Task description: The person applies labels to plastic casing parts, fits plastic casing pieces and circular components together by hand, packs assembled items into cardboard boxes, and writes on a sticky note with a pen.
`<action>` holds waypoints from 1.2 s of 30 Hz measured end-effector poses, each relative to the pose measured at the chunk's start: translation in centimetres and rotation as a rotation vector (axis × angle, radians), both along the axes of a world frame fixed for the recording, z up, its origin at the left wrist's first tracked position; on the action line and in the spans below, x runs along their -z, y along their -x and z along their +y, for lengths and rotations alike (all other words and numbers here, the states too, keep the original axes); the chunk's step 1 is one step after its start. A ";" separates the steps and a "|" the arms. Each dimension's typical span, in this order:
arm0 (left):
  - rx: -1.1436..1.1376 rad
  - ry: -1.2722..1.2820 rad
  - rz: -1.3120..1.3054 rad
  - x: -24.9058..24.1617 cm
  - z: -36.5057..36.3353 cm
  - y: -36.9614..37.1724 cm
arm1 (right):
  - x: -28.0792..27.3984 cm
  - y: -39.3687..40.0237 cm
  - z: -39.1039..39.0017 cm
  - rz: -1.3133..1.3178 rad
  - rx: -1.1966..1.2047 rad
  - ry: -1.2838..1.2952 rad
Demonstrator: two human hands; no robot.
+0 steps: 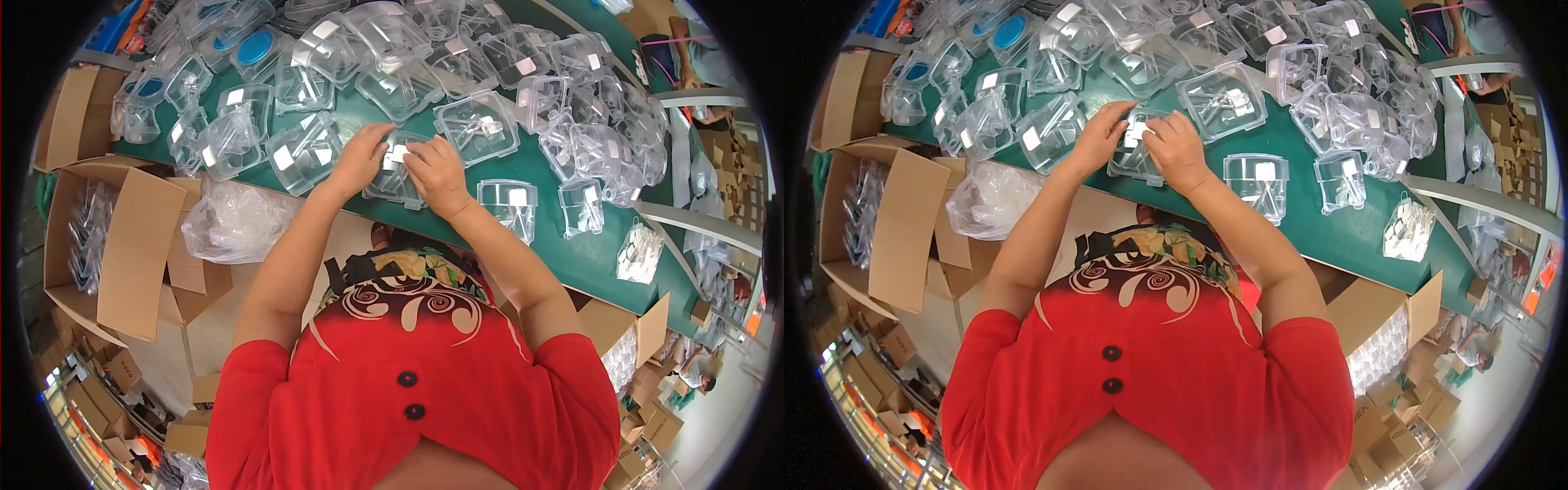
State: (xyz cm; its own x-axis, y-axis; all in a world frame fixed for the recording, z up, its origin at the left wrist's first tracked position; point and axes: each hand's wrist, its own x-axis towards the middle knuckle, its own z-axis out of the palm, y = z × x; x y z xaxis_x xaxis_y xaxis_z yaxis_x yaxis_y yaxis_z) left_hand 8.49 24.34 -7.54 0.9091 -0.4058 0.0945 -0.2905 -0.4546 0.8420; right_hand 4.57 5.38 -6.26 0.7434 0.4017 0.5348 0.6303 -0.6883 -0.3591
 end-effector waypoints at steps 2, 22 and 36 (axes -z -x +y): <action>0.020 -0.008 0.008 0.0 0.1 -0.1 | -0.3 0.0 0.1 0.029 0.026 -0.001; 0.012 -0.323 -0.095 -1.1 -1.4 0.0 | -0.2 -1.8 -0.8 0.265 0.037 -0.005; -0.449 -0.191 -0.195 0.6 3.8 3.0 | -4.6 -5.0 6.7 0.362 -0.160 -0.010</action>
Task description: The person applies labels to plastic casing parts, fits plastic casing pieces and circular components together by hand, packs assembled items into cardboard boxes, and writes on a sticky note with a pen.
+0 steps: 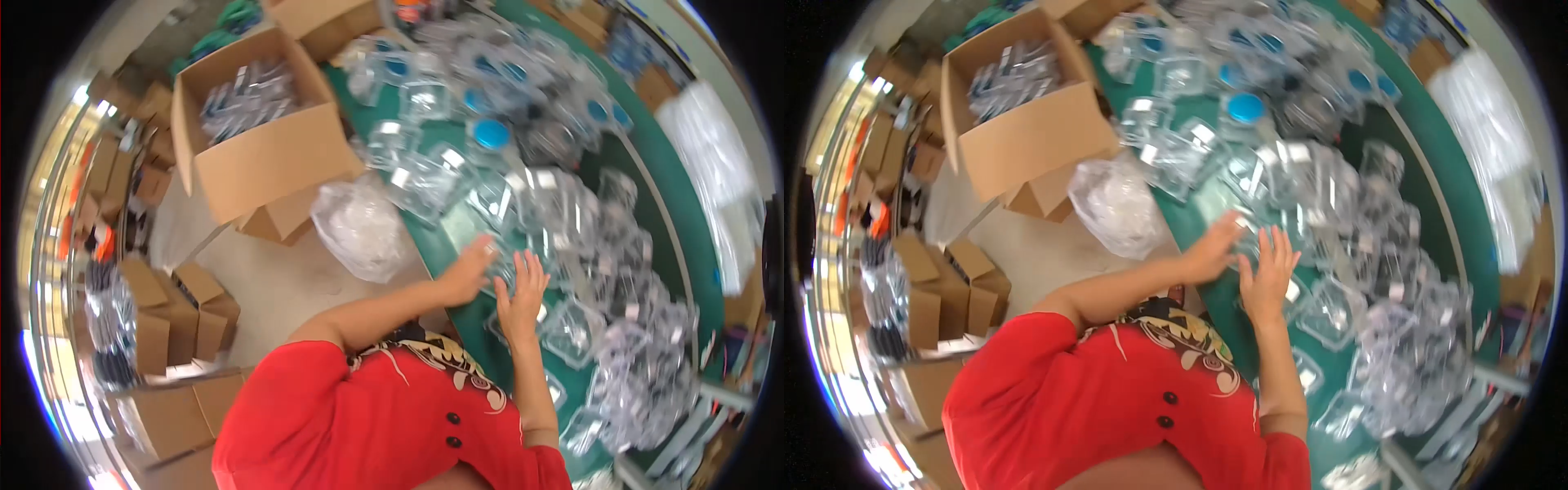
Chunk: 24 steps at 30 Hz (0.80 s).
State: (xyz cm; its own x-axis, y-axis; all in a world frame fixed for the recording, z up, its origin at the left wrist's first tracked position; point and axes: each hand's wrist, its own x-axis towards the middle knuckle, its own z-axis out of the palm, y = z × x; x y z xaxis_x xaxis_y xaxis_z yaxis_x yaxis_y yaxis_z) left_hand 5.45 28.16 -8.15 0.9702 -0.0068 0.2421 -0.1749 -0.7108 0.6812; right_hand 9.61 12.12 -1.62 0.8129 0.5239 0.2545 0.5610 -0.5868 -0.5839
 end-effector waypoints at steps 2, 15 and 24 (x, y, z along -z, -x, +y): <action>0.029 -0.028 -0.096 -1.7 1.6 -0.7 | 0.2 -0.8 2.3 -0.016 -0.063 0.025; -0.176 -0.225 0.183 3.8 31.4 -8.8 | -1.0 -5.9 25.8 -0.193 -0.276 0.353; -0.640 -0.204 0.022 -20.7 48.5 5.3 | -3.0 -6.8 28.3 -0.056 -0.246 0.380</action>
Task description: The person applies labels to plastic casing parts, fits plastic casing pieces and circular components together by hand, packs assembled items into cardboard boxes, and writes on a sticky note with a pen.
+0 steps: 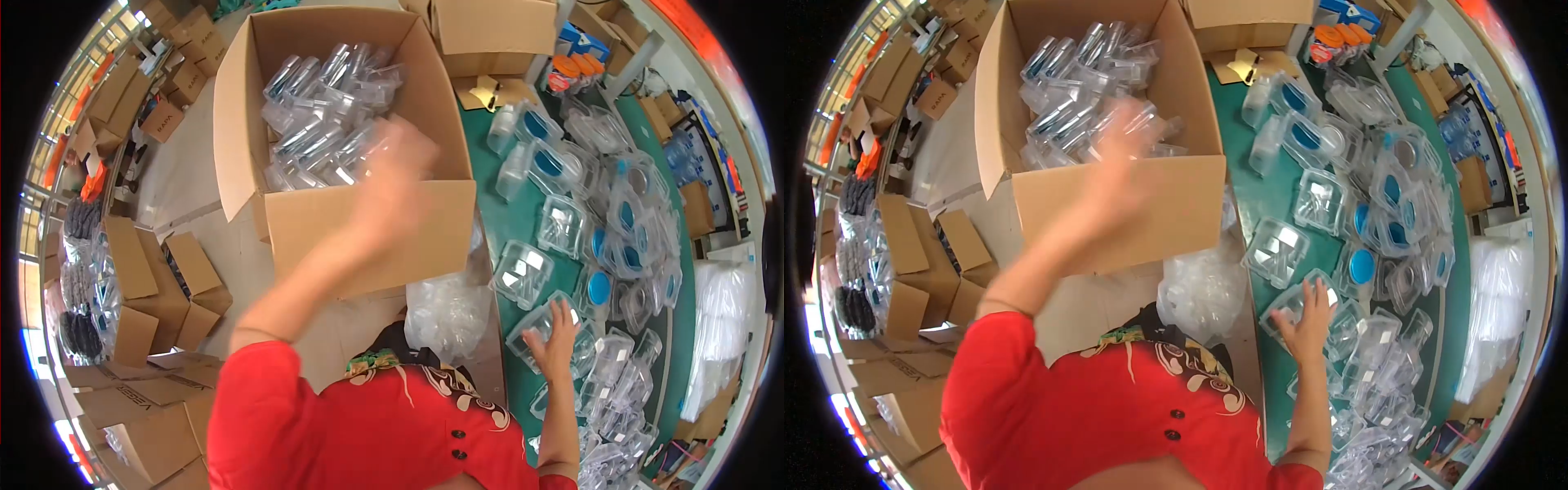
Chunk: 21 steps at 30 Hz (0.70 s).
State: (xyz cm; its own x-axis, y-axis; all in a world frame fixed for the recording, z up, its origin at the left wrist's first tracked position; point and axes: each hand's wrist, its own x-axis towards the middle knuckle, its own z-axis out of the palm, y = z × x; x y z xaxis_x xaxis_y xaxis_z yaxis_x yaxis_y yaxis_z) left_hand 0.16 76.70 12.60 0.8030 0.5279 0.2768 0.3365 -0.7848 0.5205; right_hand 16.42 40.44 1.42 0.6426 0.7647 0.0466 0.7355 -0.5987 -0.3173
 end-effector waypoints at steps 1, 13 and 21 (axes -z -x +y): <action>-0.169 -0.300 -0.126 -0.3 4.2 2.1 | 0.1 -0.6 1.1 0.041 0.020 -0.082; -0.738 0.188 0.121 2.1 30.3 14.1 | 1.7 -8.3 35.4 0.391 -0.051 -0.396; -0.661 0.463 -0.068 2.2 33.1 21.9 | -2.4 -6.4 44.9 0.875 -0.119 -0.293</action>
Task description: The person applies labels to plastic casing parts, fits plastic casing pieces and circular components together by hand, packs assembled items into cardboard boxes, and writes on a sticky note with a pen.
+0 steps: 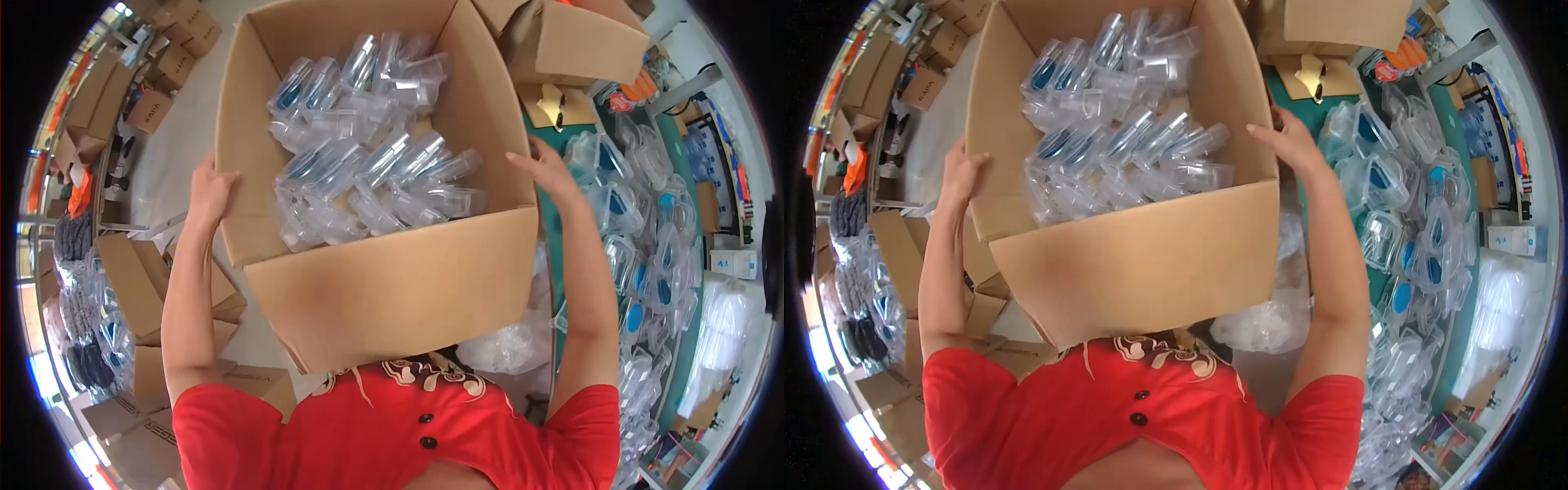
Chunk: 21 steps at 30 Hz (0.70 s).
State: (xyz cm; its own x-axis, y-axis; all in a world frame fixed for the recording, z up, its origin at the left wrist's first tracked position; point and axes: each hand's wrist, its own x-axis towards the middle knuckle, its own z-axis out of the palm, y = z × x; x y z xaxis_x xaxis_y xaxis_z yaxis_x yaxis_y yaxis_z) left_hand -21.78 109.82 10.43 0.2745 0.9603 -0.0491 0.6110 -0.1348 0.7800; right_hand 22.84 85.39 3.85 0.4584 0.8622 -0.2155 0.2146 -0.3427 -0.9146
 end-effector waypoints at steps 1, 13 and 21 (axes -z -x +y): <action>0.004 0.008 -0.032 0.3 0.2 1.2 | -0.4 0.8 0.5 -0.007 -0.037 -0.035; -0.041 0.083 0.003 -1.1 -3.0 9.7 | -12.1 14.0 -2.6 -0.257 0.010 -0.043; -0.219 0.219 -0.076 -5.1 -16.0 19.1 | -14.7 20.1 -7.0 -0.187 -0.240 0.048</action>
State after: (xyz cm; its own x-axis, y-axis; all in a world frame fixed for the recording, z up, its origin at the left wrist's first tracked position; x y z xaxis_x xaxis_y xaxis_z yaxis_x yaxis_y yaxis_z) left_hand -40.87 93.86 15.57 0.0731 0.9659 -0.2485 0.5458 0.1698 0.8206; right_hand 2.74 78.37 18.58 0.2779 0.9417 -0.1898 0.4575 -0.3035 -0.8358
